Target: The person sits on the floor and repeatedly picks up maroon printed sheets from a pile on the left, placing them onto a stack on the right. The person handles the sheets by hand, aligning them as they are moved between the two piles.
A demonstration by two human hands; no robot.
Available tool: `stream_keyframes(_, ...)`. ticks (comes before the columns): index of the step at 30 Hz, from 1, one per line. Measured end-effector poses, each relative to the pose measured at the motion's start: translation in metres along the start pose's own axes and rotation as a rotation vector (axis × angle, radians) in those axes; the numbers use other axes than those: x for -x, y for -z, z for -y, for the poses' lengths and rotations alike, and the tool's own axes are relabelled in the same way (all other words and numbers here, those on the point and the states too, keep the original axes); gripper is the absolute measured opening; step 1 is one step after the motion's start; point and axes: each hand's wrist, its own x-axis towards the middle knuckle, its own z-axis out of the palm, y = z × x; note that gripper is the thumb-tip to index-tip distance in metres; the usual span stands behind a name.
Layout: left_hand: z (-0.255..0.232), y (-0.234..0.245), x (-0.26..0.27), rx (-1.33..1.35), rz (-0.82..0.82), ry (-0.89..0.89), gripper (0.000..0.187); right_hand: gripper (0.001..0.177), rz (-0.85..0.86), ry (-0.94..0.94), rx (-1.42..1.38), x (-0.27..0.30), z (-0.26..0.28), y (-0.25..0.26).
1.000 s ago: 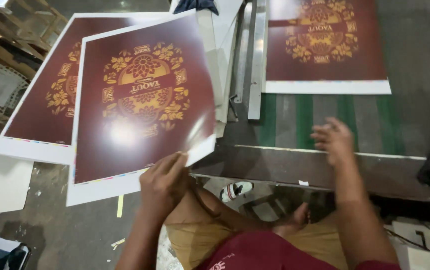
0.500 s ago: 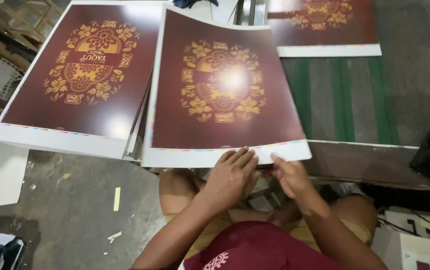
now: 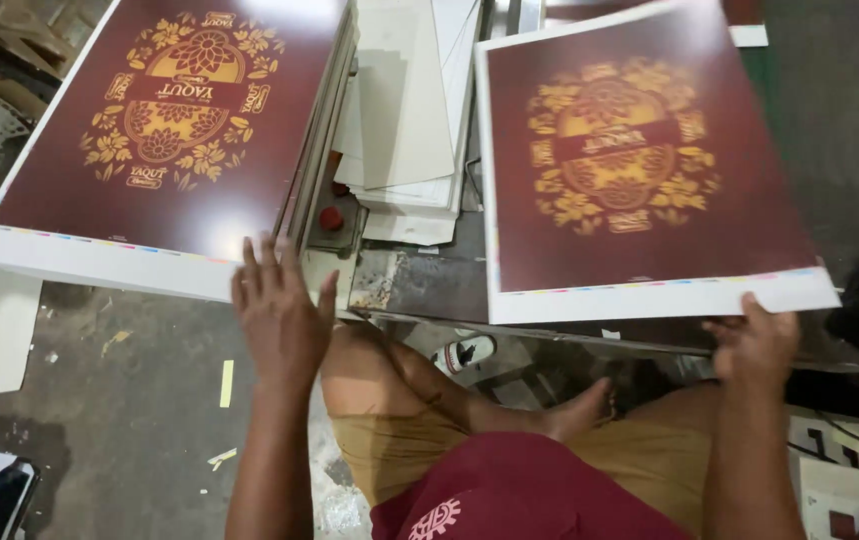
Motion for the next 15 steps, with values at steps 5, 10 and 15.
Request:
stream_keyframes(5,0.025,-0.003,0.002,-0.217,0.036,0.118,0.088,0.041,-0.022,0.059,-0.018,-0.009,0.0,0.052)
stream_keyframes(10,0.037,-0.01,0.003,-0.201,0.115,0.195,0.071,0.039,-0.078,0.099,0.026,-0.012,-0.007,0.067)
stream_keyframes(15,0.04,-0.004,-0.001,-0.184,0.098,0.209,0.065,0.039,-0.065,0.119,0.099,-0.025,-0.014,0.06)
